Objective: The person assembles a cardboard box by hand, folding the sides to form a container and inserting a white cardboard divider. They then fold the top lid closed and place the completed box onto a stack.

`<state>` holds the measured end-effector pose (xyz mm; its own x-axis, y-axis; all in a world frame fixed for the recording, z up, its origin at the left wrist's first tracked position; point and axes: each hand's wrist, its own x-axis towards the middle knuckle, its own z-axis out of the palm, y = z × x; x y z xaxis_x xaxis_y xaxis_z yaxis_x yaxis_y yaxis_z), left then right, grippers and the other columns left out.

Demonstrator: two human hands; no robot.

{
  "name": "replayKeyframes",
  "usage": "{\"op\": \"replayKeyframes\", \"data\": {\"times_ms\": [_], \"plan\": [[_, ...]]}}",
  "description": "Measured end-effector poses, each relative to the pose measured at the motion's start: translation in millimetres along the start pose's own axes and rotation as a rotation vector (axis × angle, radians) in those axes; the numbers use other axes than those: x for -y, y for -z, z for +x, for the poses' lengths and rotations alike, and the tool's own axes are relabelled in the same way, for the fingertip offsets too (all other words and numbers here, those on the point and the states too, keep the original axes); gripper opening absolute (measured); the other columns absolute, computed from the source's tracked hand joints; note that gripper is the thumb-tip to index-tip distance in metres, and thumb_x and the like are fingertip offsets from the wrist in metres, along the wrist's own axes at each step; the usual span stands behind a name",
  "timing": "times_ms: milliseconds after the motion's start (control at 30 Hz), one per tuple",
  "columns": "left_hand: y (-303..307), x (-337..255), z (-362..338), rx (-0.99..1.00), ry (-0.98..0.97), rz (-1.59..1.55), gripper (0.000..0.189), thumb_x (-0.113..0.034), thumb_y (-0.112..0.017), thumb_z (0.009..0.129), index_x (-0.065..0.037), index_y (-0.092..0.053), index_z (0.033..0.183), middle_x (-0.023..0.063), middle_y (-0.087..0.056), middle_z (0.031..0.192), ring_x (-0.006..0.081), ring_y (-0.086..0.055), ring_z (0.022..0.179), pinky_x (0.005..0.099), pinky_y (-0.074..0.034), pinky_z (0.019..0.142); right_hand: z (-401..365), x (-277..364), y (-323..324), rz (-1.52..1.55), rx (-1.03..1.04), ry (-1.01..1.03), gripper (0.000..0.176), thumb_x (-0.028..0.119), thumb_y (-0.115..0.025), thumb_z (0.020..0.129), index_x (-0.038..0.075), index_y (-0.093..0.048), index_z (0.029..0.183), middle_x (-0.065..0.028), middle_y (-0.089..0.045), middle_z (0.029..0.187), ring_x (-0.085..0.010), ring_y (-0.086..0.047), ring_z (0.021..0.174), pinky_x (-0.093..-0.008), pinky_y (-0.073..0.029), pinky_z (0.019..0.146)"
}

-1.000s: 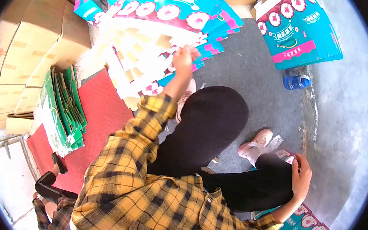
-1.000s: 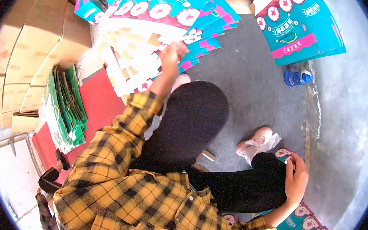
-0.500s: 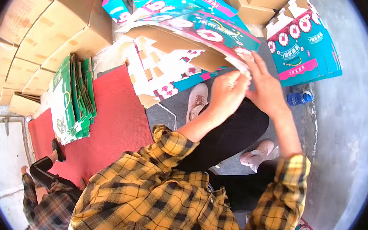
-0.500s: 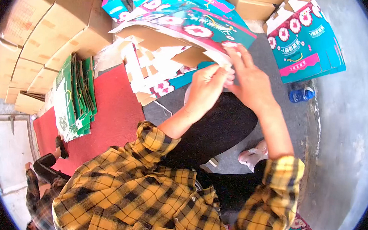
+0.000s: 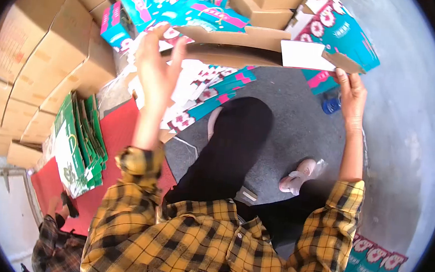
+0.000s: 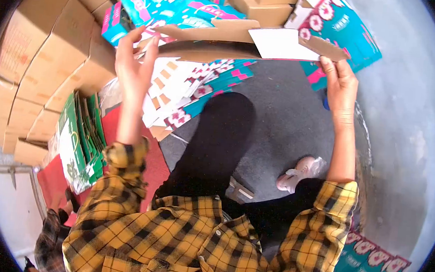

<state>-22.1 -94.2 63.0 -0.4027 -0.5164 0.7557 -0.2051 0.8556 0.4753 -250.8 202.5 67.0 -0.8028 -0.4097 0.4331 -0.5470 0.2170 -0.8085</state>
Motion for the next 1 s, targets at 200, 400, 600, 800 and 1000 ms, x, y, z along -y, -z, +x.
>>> {"op": "replayKeyframes", "data": {"times_ms": [200,400,600,800,1000], "plan": [[-83,26,36,1.195,-0.267,-0.26,0.057,-0.04,-0.067,0.079,-0.005,-0.054,0.121,0.0143,-0.055,0.122,0.0259,-0.05,0.115,0.0338,-0.036,0.099,-20,-4,79,-0.112,-0.001,0.079,0.021,0.017,-0.059,0.089,0.003,-0.063,0.104,-0.0041,-0.065,0.087,-0.0106,-0.061,0.082,-0.0263,-0.048,0.075],[-151,-52,18,1.396,-0.379,-0.362,0.044,-0.036,-0.059,0.085,-0.003,-0.056,0.115,0.0171,-0.062,0.103,0.0272,-0.059,0.095,0.0356,-0.044,0.086,-29,-53,129,-0.092,-0.202,-0.013,0.031,0.017,-0.058,0.089,0.004,-0.054,0.117,-0.0074,-0.062,0.099,-0.0134,-0.061,0.086,-0.0266,-0.048,0.076],[-218,-110,-5,1.581,-0.053,-0.665,0.034,-0.027,-0.052,0.085,-0.003,-0.056,0.108,0.0071,-0.062,0.081,0.0132,-0.061,0.07,0.0252,-0.048,0.058,-48,-77,136,0.188,-0.308,-0.445,0.091,0.057,-0.06,0.078,0.006,-0.02,0.141,-0.0221,-0.035,0.136,-0.0269,-0.057,0.104,-0.0343,-0.049,0.084],[-218,-165,-113,1.269,-0.144,-0.682,0.022,-0.02,-0.048,0.086,0.0,-0.058,0.083,0.0245,-0.059,0.072,0.0424,-0.059,0.072,0.0449,-0.048,0.063,-69,-54,86,-0.016,0.19,-0.462,0.098,0.064,-0.059,0.074,-0.011,-0.03,0.129,-0.0256,-0.05,0.122,-0.0321,-0.052,0.111,-0.0378,-0.043,0.092],[-200,-184,-176,1.095,-0.122,-0.503,0.021,-0.013,-0.044,0.087,0.005,-0.055,0.085,0.0286,-0.059,0.081,0.0451,-0.057,0.079,0.0506,-0.045,0.071,-77,-71,76,-0.001,0.337,-0.72,0.07,0.04,-0.059,0.079,0.007,-0.03,0.134,-0.0153,-0.056,0.106,-0.023,-0.06,0.091,-0.0342,-0.052,0.069]]}}
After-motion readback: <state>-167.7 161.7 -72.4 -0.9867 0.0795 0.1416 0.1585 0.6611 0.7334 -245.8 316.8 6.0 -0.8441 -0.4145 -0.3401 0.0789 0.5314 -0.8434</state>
